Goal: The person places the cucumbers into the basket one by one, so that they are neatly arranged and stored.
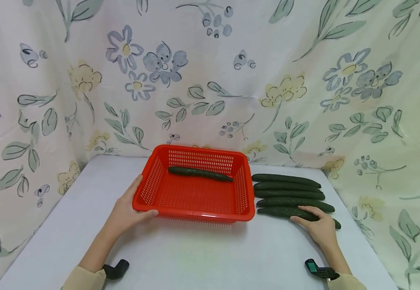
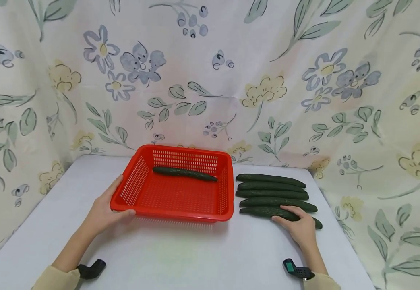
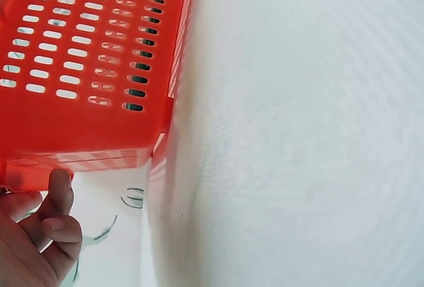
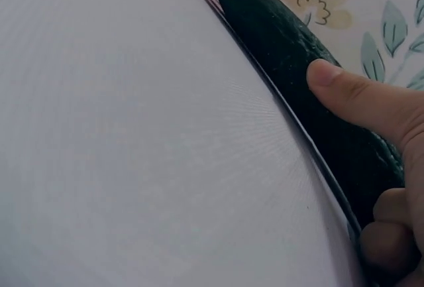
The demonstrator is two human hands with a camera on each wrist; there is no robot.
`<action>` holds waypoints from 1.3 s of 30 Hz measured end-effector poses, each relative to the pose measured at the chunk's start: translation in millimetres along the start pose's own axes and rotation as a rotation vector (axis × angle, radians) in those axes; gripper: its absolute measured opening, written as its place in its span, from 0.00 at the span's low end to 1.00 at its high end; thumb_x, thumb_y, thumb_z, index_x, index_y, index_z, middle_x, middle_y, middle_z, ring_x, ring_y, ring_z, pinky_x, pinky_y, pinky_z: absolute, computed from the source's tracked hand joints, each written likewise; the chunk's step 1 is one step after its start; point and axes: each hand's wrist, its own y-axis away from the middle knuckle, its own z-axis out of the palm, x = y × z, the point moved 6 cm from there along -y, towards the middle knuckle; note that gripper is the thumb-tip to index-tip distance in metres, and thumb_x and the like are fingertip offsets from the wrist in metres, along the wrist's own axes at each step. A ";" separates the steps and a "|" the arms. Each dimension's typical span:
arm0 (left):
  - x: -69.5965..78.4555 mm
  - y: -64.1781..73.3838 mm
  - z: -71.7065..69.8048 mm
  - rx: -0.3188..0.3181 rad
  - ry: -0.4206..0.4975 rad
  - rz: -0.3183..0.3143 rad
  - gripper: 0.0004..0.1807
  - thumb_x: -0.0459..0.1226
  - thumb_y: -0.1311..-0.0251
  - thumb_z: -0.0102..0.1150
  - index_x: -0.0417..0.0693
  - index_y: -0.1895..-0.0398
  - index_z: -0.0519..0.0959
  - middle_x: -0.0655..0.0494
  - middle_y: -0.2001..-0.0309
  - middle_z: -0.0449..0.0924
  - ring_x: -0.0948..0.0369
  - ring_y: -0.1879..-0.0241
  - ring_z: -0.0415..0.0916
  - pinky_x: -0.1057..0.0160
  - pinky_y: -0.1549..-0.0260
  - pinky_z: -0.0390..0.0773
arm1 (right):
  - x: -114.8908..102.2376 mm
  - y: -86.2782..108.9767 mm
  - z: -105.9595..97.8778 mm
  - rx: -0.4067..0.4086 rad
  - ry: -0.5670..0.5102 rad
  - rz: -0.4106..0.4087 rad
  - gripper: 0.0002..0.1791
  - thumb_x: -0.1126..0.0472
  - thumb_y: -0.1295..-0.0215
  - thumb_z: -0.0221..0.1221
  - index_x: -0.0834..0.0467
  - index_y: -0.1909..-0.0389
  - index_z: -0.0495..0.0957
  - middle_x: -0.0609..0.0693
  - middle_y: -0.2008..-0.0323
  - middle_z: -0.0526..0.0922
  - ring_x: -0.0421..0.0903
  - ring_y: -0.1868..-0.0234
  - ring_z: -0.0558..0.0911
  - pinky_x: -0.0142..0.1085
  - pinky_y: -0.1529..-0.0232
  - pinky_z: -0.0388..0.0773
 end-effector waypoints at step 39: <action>1.1 0.7 -0.1 -0.012 -0.012 0.000 0.68 0.59 0.48 0.79 0.54 0.12 0.45 0.43 0.16 0.53 0.39 0.24 0.62 0.34 0.43 0.82 | -148.9 -82.7 9.3 -0.047 -0.377 0.105 0.41 0.40 0.45 0.80 0.58 0.35 0.83 0.55 0.23 0.70 0.53 0.26 0.65 0.52 0.31 0.70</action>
